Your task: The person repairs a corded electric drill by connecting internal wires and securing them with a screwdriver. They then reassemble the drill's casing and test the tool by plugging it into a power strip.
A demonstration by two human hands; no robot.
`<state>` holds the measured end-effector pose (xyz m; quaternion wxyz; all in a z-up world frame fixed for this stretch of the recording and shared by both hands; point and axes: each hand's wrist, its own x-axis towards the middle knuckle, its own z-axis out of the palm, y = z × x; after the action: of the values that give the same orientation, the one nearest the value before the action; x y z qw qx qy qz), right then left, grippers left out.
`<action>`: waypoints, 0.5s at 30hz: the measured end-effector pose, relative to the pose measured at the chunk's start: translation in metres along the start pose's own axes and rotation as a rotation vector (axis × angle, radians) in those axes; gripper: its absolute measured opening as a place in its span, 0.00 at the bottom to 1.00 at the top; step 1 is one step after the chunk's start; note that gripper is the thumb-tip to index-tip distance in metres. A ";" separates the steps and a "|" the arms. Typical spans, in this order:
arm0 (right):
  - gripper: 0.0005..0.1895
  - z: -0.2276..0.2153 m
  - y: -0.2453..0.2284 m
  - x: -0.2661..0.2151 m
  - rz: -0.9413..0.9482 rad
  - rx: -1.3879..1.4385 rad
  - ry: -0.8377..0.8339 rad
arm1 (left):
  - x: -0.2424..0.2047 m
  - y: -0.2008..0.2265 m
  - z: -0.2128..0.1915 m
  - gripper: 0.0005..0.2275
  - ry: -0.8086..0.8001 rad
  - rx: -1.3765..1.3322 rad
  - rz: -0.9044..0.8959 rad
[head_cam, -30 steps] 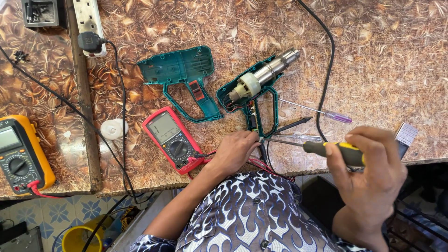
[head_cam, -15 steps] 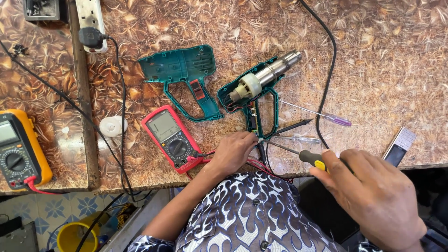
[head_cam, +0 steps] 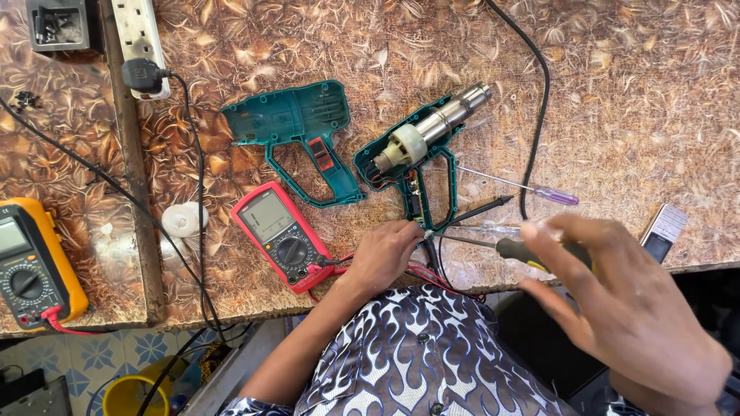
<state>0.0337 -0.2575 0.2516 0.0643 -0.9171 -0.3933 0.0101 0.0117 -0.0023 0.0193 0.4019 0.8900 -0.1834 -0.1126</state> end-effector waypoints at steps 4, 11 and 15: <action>0.46 0.012 0.011 -0.010 0.003 0.171 -0.067 | 0.000 -0.002 0.002 0.04 0.011 -0.015 0.015; 0.28 0.009 0.018 0.002 0.103 -0.168 0.021 | 0.000 -0.001 -0.003 0.05 0.012 -0.012 0.031; 0.29 0.003 0.019 0.006 0.033 0.131 -0.045 | 0.000 -0.002 -0.003 0.04 0.019 -0.042 0.027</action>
<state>0.0515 -0.2663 0.2469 0.1152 -0.9168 -0.3779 0.0576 0.0134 0.0008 0.0191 0.4238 0.8799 -0.1891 -0.1025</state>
